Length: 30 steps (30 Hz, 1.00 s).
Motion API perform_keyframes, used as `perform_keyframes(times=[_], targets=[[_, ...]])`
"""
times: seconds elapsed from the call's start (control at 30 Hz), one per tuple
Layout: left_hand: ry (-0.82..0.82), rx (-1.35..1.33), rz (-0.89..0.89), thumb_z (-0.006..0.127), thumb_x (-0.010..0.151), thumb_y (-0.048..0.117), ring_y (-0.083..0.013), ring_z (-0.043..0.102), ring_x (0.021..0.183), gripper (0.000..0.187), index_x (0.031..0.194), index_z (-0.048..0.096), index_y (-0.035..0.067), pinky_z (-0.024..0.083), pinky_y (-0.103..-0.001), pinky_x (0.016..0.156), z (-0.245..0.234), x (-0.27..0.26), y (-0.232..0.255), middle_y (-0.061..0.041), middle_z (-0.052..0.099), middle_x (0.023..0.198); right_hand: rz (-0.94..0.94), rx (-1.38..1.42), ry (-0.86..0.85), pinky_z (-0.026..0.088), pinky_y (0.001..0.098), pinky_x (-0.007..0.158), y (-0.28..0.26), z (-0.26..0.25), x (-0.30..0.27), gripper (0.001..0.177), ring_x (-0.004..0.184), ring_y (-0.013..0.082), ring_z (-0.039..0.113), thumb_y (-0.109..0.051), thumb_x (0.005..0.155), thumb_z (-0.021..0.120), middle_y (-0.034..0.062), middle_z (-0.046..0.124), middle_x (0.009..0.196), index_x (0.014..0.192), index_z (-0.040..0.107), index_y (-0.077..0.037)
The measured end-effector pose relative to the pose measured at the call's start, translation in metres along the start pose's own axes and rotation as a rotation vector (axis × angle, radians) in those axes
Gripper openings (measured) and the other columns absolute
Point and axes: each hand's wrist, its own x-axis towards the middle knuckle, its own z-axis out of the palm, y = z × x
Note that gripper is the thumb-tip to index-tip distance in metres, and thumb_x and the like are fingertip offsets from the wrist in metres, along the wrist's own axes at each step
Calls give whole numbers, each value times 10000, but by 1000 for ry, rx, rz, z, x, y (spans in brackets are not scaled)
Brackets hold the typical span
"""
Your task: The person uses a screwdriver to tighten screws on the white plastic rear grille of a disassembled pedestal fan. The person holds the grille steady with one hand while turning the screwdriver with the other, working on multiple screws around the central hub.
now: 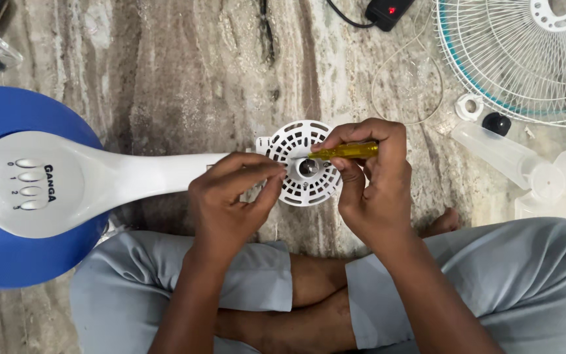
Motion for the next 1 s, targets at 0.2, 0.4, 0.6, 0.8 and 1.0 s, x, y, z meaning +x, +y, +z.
perform_keyframes(times=[0.2, 0.4, 0.6, 0.8, 1.0], targets=[[-44, 136, 64, 835, 842, 65, -164, 758, 812, 186, 1015, 799, 123, 582, -295, 682, 3, 4, 10, -5, 758, 1007, -22, -9, -18, 613, 339, 1037, -3, 0, 0, 334, 1159, 246, 731, 189, 1054, 495, 175, 635, 1190, 1271, 344, -15], [-47, 236, 130, 839, 855, 55, -193, 713, 726, 180, 1017, 807, 128, 545, -333, 651, 4, 2, 9, -7, 741, 979, -25, -5, -49, 608, 319, 1025, -1, 1, -5, 310, 1109, 228, 734, 192, 1066, 480, 166, 634, 1170, 1263, 350, -9], [-47, 262, 110, 833, 859, 59, -187, 702, 702, 143, 972, 812, 143, 537, -338, 634, 6, 4, 8, 4, 737, 972, -35, 39, -51, 609, 308, 1019, 1, 3, -5, 291, 1102, 220, 730, 178, 1094, 492, 159, 625, 1157, 1258, 346, -12], [-13, 194, 19, 857, 884, 136, -182, 740, 770, 110, 968, 795, 102, 539, -328, 635, 8, 3, 9, -34, 708, 1012, -60, 28, -60, 616, 302, 1022, 2, 2, -6, 291, 1108, 216, 725, 170, 1110, 513, 160, 621, 1165, 1267, 349, -12], [29, 118, -101, 884, 854, 164, -210, 738, 827, 152, 965, 803, 99, 549, -335, 673, 13, 3, 10, -38, 722, 981, -67, -12, -47, 611, 303, 1014, -1, 2, -5, 305, 1110, 219, 724, 186, 1084, 518, 168, 630, 1169, 1260, 357, -5]])
